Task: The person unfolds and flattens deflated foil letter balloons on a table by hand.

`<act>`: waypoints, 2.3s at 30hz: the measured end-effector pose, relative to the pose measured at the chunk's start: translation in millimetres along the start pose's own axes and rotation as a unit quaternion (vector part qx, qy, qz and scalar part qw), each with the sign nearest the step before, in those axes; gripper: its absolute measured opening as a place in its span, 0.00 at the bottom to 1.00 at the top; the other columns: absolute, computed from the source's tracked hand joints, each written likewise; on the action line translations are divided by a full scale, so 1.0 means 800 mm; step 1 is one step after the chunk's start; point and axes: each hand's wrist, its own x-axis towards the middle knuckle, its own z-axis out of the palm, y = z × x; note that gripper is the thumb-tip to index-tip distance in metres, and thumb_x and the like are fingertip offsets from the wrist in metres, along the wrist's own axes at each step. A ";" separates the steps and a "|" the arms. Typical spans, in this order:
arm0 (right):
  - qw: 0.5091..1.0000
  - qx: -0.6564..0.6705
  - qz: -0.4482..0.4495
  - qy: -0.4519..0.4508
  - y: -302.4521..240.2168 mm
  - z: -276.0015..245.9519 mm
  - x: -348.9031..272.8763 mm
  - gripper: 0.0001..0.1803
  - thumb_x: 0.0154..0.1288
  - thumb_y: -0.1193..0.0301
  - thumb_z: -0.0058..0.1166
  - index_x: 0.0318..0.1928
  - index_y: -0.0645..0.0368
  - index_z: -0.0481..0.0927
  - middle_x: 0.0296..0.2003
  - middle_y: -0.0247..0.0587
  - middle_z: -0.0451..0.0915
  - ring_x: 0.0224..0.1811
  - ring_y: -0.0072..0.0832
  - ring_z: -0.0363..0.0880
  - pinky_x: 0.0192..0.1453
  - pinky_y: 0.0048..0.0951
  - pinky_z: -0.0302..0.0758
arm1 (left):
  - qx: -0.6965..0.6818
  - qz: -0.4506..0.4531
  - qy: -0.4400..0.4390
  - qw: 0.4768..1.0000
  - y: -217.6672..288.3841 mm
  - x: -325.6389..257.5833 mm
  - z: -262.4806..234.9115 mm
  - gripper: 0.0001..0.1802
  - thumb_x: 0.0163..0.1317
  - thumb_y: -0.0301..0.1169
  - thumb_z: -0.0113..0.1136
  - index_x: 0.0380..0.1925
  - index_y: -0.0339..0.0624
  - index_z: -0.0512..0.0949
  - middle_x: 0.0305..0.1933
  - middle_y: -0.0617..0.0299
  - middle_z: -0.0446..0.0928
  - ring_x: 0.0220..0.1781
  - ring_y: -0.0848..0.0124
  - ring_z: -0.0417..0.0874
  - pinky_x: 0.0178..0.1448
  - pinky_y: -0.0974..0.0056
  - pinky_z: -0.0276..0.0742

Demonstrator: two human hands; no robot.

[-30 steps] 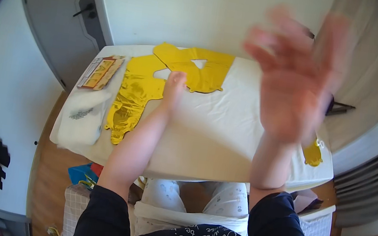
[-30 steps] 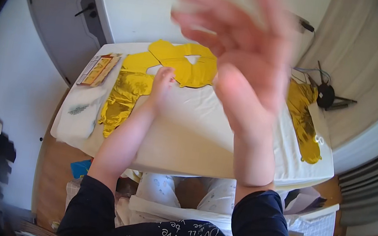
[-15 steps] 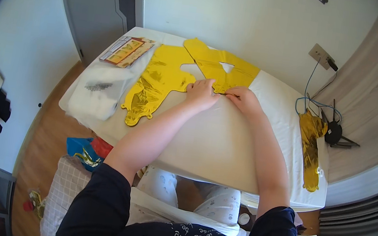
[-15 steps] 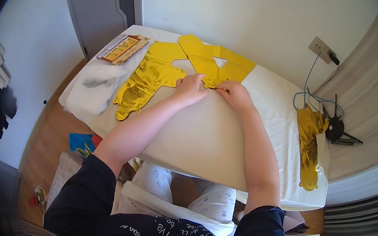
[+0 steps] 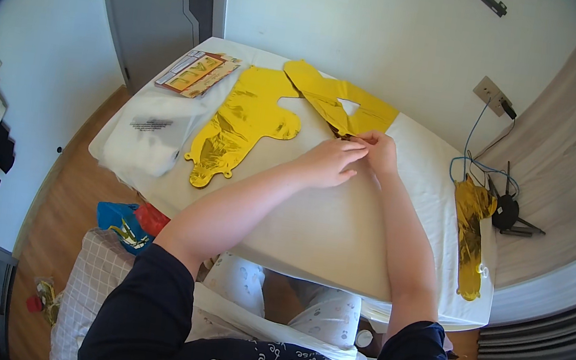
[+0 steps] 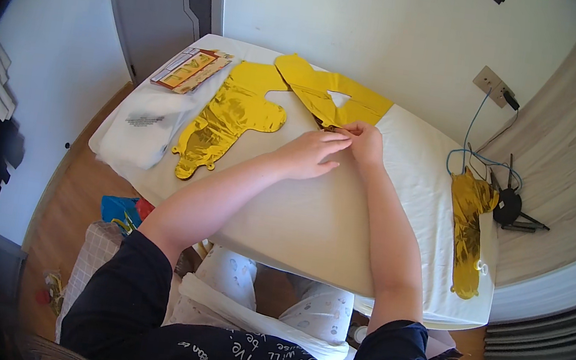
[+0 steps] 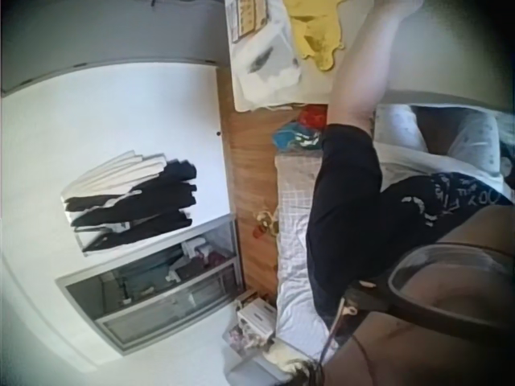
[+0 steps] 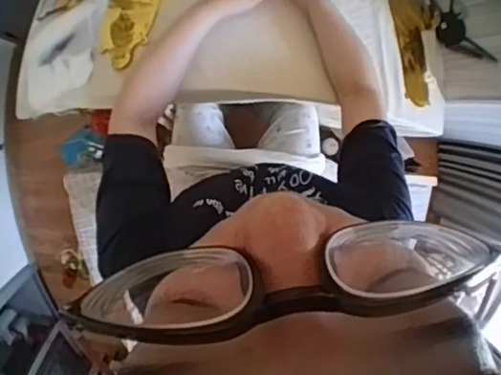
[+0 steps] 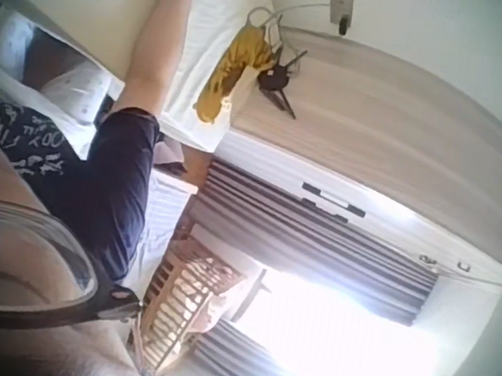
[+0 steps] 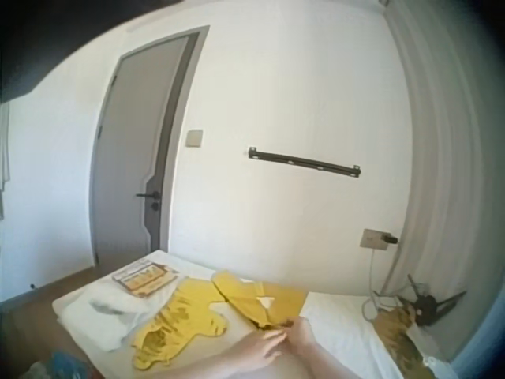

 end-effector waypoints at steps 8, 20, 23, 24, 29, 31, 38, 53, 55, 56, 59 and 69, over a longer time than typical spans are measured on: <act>0.977 0.202 0.059 -0.019 0.020 -0.008 0.008 0.13 0.73 0.67 0.62 0.45 0.66 0.87 0.38 0.34 0.88 0.37 0.18 0.81 0.44 0.24 0.77 | 0.175 -0.064 -0.008 0.982 -0.007 0.000 0.004 0.41 0.71 0.44 0.60 0.78 0.41 0.58 0.80 0.48 0.62 0.83 0.54 0.58 0.85 0.42 0.46; 0.951 0.275 0.058 0.128 0.032 -0.021 0.021 0.12 0.76 0.62 0.60 0.47 0.58 0.85 0.38 0.26 0.83 0.39 0.16 0.76 0.45 0.21 0.72 | 0.136 -0.149 -0.073 0.977 -0.006 0.014 0.012 0.39 0.72 0.53 0.54 0.74 0.40 0.66 0.79 0.50 0.64 0.82 0.58 0.61 0.85 0.38 0.39; 0.937 0.309 0.078 0.142 0.039 -0.037 0.022 0.12 0.76 0.60 0.60 0.46 0.55 0.84 0.36 0.24 0.81 0.39 0.15 0.74 0.43 0.21 0.70 | 0.158 -0.144 -0.073 0.974 -0.003 0.018 0.017 0.39 0.71 0.54 0.54 0.73 0.40 0.68 0.79 0.50 0.65 0.82 0.59 0.61 0.85 0.36 0.36; 0.937 0.309 0.078 0.143 0.043 -0.039 0.023 0.12 0.76 0.60 0.60 0.46 0.55 0.84 0.36 0.24 0.81 0.39 0.15 0.74 0.43 0.21 0.70 | 0.153 -0.142 -0.070 0.975 -0.002 0.018 0.019 0.38 0.71 0.54 0.54 0.73 0.40 0.68 0.78 0.51 0.66 0.81 0.60 0.62 0.85 0.36 0.35; 0.895 0.392 0.047 0.208 0.059 -0.063 0.037 0.09 0.75 0.64 0.62 0.43 0.57 0.84 0.36 0.23 0.80 0.40 0.13 0.71 0.45 0.20 0.67 | 0.146 -0.146 -0.065 0.976 0.005 0.021 0.019 0.37 0.71 0.53 0.54 0.71 0.41 0.71 0.76 0.53 0.69 0.80 0.62 0.65 0.85 0.37 0.36; 0.884 0.410 0.020 0.223 0.060 -0.082 0.047 0.09 0.75 0.64 0.62 0.44 0.57 0.84 0.37 0.24 0.80 0.41 0.13 0.72 0.46 0.20 0.68 | 0.148 -0.145 -0.052 0.977 0.005 0.022 0.019 0.34 0.70 0.52 0.55 0.69 0.42 0.73 0.75 0.54 0.70 0.79 0.62 0.67 0.85 0.38 0.38; 0.882 0.370 -0.048 0.287 0.001 -0.129 0.035 0.11 0.76 0.66 0.61 0.48 0.61 0.83 0.42 0.27 0.83 0.45 0.15 0.75 0.51 0.20 0.71 | 0.155 -0.145 -0.019 0.977 0.006 0.018 0.012 0.29 0.68 0.51 0.58 0.63 0.47 0.78 0.64 0.55 0.80 0.67 0.60 0.78 0.74 0.46 0.59; 0.917 -0.073 -0.354 0.171 -0.157 -0.157 -0.052 0.03 0.69 0.78 0.64 0.41 0.64 0.84 0.36 0.37 0.85 0.40 0.25 0.82 0.48 0.24 0.77 | 0.220 -0.094 0.125 0.963 0.001 0.025 0.018 0.39 0.65 0.56 0.64 0.72 0.50 0.70 0.71 0.54 0.71 0.75 0.58 0.67 0.74 0.47 0.59; 0.923 -0.089 -0.346 0.142 -0.173 -0.161 -0.067 0.03 0.67 0.79 0.64 0.40 0.64 0.85 0.36 0.38 0.85 0.39 0.27 0.83 0.47 0.25 0.77 | 0.188 -0.109 0.098 0.971 0.014 0.031 0.010 0.41 0.65 0.57 0.65 0.73 0.51 0.69 0.74 0.56 0.68 0.77 0.59 0.65 0.77 0.46 0.56; 0.924 -0.096 -0.345 0.133 -0.181 -0.162 -0.072 0.03 0.67 0.79 0.65 0.40 0.64 0.85 0.35 0.39 0.85 0.39 0.28 0.83 0.47 0.26 0.77 | 0.189 -0.111 0.098 0.971 0.014 0.029 0.010 0.41 0.65 0.57 0.65 0.73 0.51 0.69 0.74 0.56 0.68 0.77 0.59 0.65 0.77 0.46 0.56; 0.920 -0.121 -0.348 0.137 -0.193 -0.173 -0.080 0.03 0.66 0.79 0.65 0.40 0.64 0.85 0.36 0.39 0.86 0.39 0.29 0.83 0.46 0.27 0.78 | 0.228 -0.054 0.101 0.967 0.015 0.024 0.016 0.43 0.65 0.60 0.63 0.74 0.52 0.68 0.77 0.57 0.66 0.80 0.59 0.62 0.77 0.46 0.55; 0.886 -0.051 -0.261 0.379 -0.163 -0.266 -0.079 0.08 0.74 0.69 0.63 0.45 0.62 0.87 0.37 0.32 0.87 0.37 0.14 0.79 0.43 0.18 0.77 | 0.216 -0.172 -0.121 0.953 0.009 0.031 0.027 0.55 0.64 0.77 0.43 0.81 0.53 0.56 0.85 0.52 0.52 0.87 0.53 0.46 0.86 0.42 0.35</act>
